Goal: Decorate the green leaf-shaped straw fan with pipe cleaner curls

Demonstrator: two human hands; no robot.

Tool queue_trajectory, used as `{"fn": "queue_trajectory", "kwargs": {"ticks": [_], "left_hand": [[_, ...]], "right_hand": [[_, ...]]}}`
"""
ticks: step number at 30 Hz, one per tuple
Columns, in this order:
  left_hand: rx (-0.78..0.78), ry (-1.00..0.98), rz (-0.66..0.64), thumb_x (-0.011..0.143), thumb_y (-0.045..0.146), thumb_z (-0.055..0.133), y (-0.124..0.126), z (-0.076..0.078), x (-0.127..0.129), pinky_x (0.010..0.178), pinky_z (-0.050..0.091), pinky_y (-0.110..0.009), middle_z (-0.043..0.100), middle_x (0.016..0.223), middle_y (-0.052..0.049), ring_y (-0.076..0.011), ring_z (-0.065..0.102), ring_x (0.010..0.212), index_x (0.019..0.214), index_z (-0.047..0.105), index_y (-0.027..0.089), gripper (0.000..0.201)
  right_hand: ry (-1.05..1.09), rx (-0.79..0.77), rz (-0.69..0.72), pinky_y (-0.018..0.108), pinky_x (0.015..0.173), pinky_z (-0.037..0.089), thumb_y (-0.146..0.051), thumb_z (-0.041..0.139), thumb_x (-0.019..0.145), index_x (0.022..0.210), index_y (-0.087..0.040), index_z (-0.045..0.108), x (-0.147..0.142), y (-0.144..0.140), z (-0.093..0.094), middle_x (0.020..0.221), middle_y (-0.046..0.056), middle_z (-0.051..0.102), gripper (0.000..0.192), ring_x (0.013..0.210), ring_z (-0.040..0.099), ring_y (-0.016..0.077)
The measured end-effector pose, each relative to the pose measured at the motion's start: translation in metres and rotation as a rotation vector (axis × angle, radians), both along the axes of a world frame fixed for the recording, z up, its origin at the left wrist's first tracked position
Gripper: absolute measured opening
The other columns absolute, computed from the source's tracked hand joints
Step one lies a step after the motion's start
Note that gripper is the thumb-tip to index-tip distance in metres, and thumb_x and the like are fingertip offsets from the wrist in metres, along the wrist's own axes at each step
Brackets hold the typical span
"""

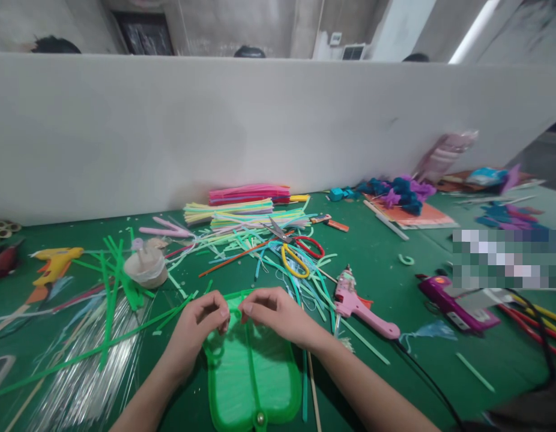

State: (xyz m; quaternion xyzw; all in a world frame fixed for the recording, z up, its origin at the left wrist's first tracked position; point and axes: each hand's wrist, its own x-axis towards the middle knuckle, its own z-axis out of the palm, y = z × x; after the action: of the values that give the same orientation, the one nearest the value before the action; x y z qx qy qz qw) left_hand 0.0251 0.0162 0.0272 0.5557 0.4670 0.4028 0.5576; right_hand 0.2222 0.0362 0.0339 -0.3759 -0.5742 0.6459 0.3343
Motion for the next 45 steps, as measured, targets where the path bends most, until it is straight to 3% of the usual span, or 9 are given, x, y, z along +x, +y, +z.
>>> {"fn": "queue_trajectory", "kwargs": {"ticks": [6, 12, 17, 25, 28, 32, 37, 41, 45], "left_hand": [[-0.016, 0.048, -0.064, 0.085, 0.035, 0.060, -0.001, -0.001, 0.005, 0.059, 0.032, -0.024, 0.050, 0.060, 0.004, -0.0120, 0.045, 0.060, 0.069, 0.056, 0.018, 0.023], [0.007, 0.131, -0.090, 0.084, 0.035, 0.061, -0.002, 0.004, 0.007, 0.059, 0.032, -0.024, 0.047, 0.062, 0.004, -0.0117, 0.042, 0.061, 0.067, 0.055, 0.018, 0.024], [0.014, 0.143, -0.040, 0.086, 0.038, 0.059, -0.003, 0.001, 0.007, 0.058, 0.032, -0.024, 0.047, 0.062, 0.005, -0.0121, 0.041, 0.061, 0.068, 0.055, 0.019, 0.026], [0.089, 0.090, 0.055, 0.086, 0.041, 0.063, -0.009, -0.002, 0.018, 0.065, 0.038, -0.023, 0.057, 0.069, 0.002, -0.0134, 0.050, 0.067, 0.072, 0.060, 0.018, 0.028], [0.091, 0.072, 0.092, 0.087, 0.040, 0.062, -0.009, -0.004, 0.018, 0.066, 0.038, -0.023, 0.059, 0.070, 0.002, -0.0133, 0.052, 0.068, 0.074, 0.061, 0.018, 0.026], [0.053, -0.023, 0.095, 0.088, 0.038, 0.062, -0.007, -0.008, 0.013, 0.067, 0.040, -0.023, 0.058, 0.069, 0.003, -0.0131, 0.053, 0.068, 0.074, 0.059, 0.019, 0.024], [-0.037, -0.089, -0.011, 0.086, 0.035, 0.064, -0.005, -0.009, 0.010, 0.061, 0.039, -0.022, 0.055, 0.063, 0.003, -0.0121, 0.050, 0.062, 0.069, 0.057, 0.018, 0.025], [-0.049, -0.021, -0.004, 0.086, 0.036, 0.062, -0.003, -0.008, 0.014, 0.060, 0.038, -0.022, 0.053, 0.061, 0.004, -0.0116, 0.049, 0.060, 0.070, 0.057, 0.018, 0.025], [-0.002, 0.094, 0.066, 0.089, 0.041, 0.059, -0.002, -0.007, 0.015, 0.062, 0.040, -0.023, 0.054, 0.063, 0.004, -0.0123, 0.051, 0.061, 0.076, 0.059, 0.019, 0.025]], "right_hand": [[0.021, -0.033, 0.077, 0.021, 0.057, 0.036, -0.034, 0.078, 0.069, 0.071, -0.014, 0.066, 0.000, 0.000, -0.003, 0.061, -0.004, 0.056, 0.023, 0.057, 0.045, 0.0076], [-0.062, 0.038, 0.163, 0.020, 0.051, 0.031, -0.021, 0.073, 0.070, 0.070, -0.015, 0.064, 0.004, 0.000, -0.007, 0.055, -0.008, 0.047, 0.011, 0.052, 0.038, 0.0061], [-0.078, 0.068, 0.003, 0.021, 0.052, 0.030, -0.023, 0.066, 0.075, 0.072, -0.014, 0.062, -0.001, -0.001, -0.006, 0.058, -0.006, 0.047, 0.010, 0.054, 0.037, 0.0070], [0.196, 0.014, -0.226, 0.025, 0.061, 0.041, -0.048, 0.074, 0.073, 0.076, -0.016, 0.061, -0.018, -0.007, -0.009, 0.068, -0.001, 0.059, 0.035, 0.062, 0.052, 0.0116], [0.204, -0.005, -0.190, 0.025, 0.061, 0.041, -0.051, 0.074, 0.073, 0.074, -0.015, 0.063, -0.014, -0.005, -0.008, 0.067, -0.001, 0.060, 0.038, 0.062, 0.052, 0.0111], [0.078, 0.005, -0.122, 0.022, 0.052, 0.032, -0.054, 0.062, 0.084, 0.080, -0.014, 0.069, 0.000, 0.002, -0.003, 0.069, 0.000, 0.061, 0.041, 0.055, 0.042, 0.0078], [0.010, 0.004, -0.028, 0.022, 0.053, 0.031, -0.048, 0.066, 0.083, 0.080, -0.014, 0.067, 0.006, 0.002, 0.000, 0.066, -0.003, 0.056, 0.034, 0.056, 0.041, 0.0071], [-0.037, 0.022, 0.058, 0.021, 0.054, 0.031, -0.039, 0.069, 0.080, 0.077, -0.014, 0.063, 0.005, 0.000, -0.005, 0.061, -0.005, 0.052, 0.026, 0.057, 0.042, 0.0077], [-0.056, 0.072, 0.016, 0.022, 0.055, 0.032, -0.036, 0.069, 0.079, 0.075, -0.014, 0.061, 0.005, 0.002, -0.007, 0.061, -0.005, 0.051, 0.023, 0.058, 0.043, 0.0083]]}}
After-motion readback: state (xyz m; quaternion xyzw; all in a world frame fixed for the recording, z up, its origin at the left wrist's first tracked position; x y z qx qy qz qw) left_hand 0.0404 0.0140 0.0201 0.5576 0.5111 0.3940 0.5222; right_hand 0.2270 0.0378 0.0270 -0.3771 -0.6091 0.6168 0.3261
